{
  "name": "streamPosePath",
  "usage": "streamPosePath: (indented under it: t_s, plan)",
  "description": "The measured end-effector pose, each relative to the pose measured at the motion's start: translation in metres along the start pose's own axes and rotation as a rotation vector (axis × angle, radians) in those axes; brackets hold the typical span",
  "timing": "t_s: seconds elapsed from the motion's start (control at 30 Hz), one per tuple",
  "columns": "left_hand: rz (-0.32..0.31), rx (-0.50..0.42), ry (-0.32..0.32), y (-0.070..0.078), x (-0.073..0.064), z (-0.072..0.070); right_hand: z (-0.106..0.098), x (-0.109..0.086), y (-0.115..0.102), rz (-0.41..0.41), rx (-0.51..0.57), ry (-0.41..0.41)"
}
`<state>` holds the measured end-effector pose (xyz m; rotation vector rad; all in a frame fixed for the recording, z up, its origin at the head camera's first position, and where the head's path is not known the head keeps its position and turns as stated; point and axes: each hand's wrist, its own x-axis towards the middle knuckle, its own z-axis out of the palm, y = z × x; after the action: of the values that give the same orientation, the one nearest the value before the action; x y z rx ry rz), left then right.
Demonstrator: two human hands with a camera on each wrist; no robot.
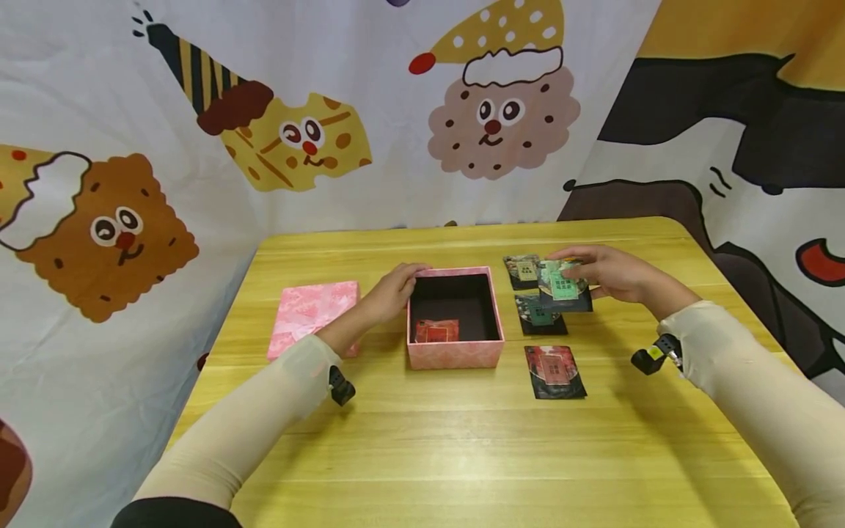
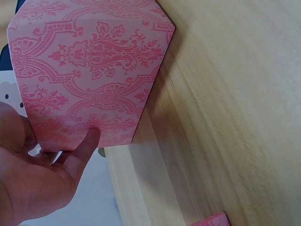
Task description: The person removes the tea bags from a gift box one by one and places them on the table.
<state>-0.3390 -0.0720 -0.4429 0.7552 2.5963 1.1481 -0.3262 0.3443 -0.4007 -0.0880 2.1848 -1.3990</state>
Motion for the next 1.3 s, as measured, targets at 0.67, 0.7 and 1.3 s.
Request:
streamPosePath:
  t_s: [0.67,0.7,1.3]
  plan:
    - [0.002,0.003,-0.004,0.000,0.000,0.000,-0.032,-0.009,0.047,0.120,-0.014,0.106]
    - [0.004,0.006,-0.004,0.000,0.000,0.000,-0.032,-0.009,0.049,0.126,-0.013,0.108]
    - [0.013,0.005,-0.004,-0.002,0.001,0.000,-0.039,-0.003,0.078,0.153,-0.093,0.117]
